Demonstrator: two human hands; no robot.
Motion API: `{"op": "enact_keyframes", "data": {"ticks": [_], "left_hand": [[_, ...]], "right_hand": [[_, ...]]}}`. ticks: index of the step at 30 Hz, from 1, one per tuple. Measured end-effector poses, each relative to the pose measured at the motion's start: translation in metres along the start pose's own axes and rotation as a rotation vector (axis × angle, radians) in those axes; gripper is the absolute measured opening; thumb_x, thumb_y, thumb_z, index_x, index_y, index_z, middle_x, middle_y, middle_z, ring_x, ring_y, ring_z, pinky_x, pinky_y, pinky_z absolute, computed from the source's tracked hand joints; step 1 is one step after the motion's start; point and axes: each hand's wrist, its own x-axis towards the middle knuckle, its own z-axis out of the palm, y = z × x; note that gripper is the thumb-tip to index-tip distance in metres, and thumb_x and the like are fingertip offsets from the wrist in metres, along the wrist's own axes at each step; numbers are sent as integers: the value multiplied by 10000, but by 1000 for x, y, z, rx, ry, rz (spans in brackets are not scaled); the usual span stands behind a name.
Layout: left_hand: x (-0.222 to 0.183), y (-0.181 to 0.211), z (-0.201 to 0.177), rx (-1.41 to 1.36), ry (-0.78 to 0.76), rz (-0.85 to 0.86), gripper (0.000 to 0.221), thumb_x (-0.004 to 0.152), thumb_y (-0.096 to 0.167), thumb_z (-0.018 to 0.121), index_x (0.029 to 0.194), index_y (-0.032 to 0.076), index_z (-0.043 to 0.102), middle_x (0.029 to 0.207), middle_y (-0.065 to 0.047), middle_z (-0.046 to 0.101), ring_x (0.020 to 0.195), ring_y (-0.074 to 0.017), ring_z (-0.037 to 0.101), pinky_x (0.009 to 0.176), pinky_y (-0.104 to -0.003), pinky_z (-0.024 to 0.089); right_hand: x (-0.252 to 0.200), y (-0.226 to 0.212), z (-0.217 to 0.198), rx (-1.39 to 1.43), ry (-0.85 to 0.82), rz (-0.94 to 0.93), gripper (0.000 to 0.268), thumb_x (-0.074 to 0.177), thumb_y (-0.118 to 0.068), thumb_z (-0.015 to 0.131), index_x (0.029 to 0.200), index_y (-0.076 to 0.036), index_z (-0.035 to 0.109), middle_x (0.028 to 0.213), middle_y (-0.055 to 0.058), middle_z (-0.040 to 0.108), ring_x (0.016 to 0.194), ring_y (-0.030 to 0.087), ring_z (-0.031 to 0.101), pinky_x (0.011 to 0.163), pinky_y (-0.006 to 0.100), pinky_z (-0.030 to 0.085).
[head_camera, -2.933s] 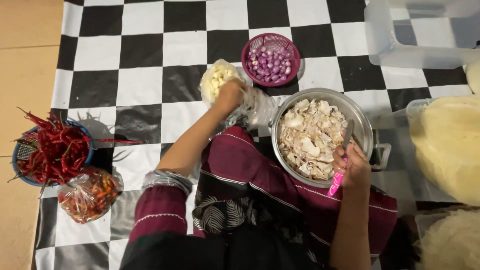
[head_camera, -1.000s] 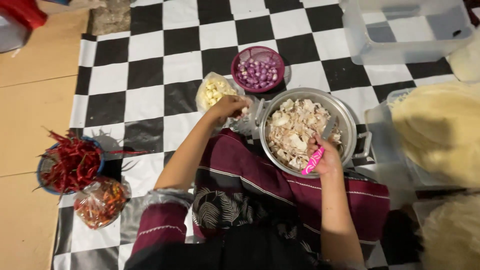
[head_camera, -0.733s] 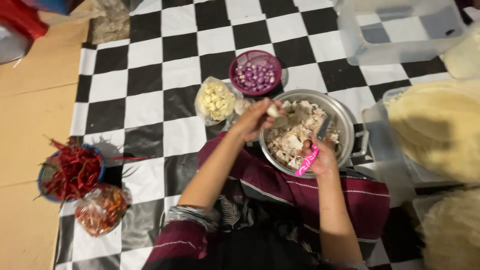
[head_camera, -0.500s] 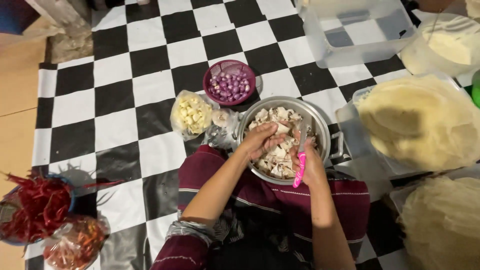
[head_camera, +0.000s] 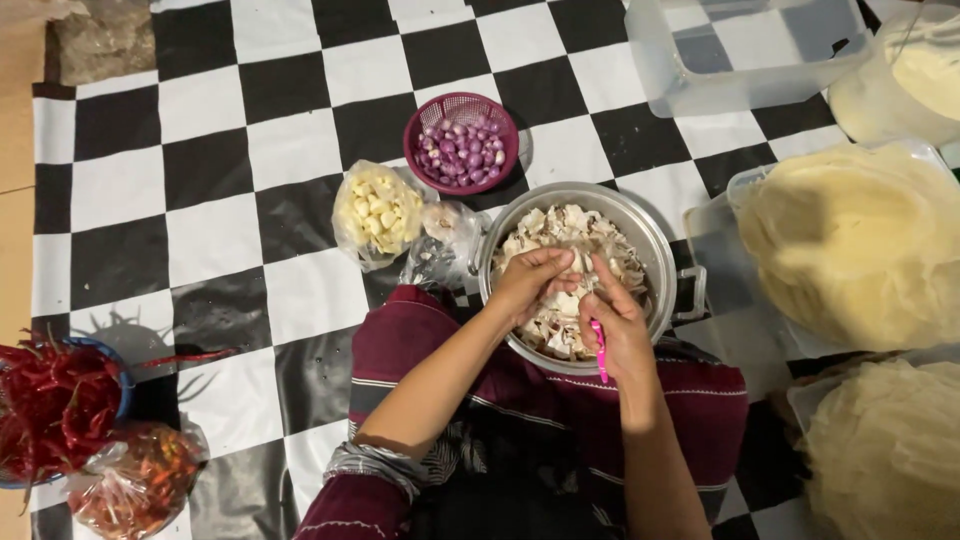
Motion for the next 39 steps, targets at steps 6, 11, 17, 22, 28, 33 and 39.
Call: {"op": "enact_keyframes", "data": {"ticks": [6, 11, 17, 22, 28, 33, 39], "left_hand": [[-18, 5, 7, 196, -40, 108, 365, 977, 131, 723, 1271, -70, 644, 923, -205, 729, 867, -275, 764, 815, -343, 645], [-33, 11, 22, 353, -51, 183, 344, 1028, 157, 643, 1319, -25, 634, 919, -179, 734, 839, -206, 755, 797, -301, 631], [-39, 3, 19, 378, -24, 218, 346, 1014, 89, 541, 1330, 1, 652, 991, -186, 731, 843, -192, 744, 780, -306, 624], [-41, -2, 17, 232, -5, 147, 368, 989, 32, 491, 1308, -21, 666, 1064, -184, 702, 855, -210, 733, 795, -350, 632], [-13, -24, 5, 213, -1, 187, 268, 956, 106, 716, 1197, -9, 695, 949, -143, 722, 782, -197, 756, 697, -282, 642], [-15, -24, 12, 103, -22, 134, 265, 985, 137, 675, 1212, 0, 687, 1059, -184, 734, 851, -220, 771, 729, -296, 658], [-36, 11, 31, -72, -108, 45, 380, 1012, 108, 436, 1329, -71, 544, 1123, -307, 681, 853, -257, 762, 707, -283, 677]], "right_hand": [[3, 3, -2, 60, 50, 6, 580, 1022, -93, 545, 1577, -179, 400, 684, 105, 489, 418, 141, 460, 302, 194, 361], [2, 3, 1, 58, 103, -5, 533, 1030, -98, 547, 1548, -158, 438, 693, 90, 497, 417, 131, 462, 294, 204, 356], [2, 0, 6, 79, 158, 10, 498, 1045, -127, 544, 1534, -163, 454, 701, 73, 508, 436, 112, 481, 317, 189, 359], [3, 1, -1, 119, 177, 10, 503, 1039, -139, 567, 1529, -186, 464, 695, 98, 491, 434, 141, 470, 317, 203, 342], [1, 12, 2, 27, 179, 19, 503, 1018, -110, 602, 1508, -123, 492, 694, 93, 487, 426, 132, 471, 304, 213, 340], [2, 9, -3, 178, 116, 0, 431, 1046, -115, 540, 1467, -208, 536, 696, 99, 454, 454, 142, 441, 349, 192, 320], [11, -2, -32, 455, 52, 121, 172, 1026, -272, 576, 1173, -231, 656, 711, 8, 404, 475, 88, 398, 351, 167, 284]]}}
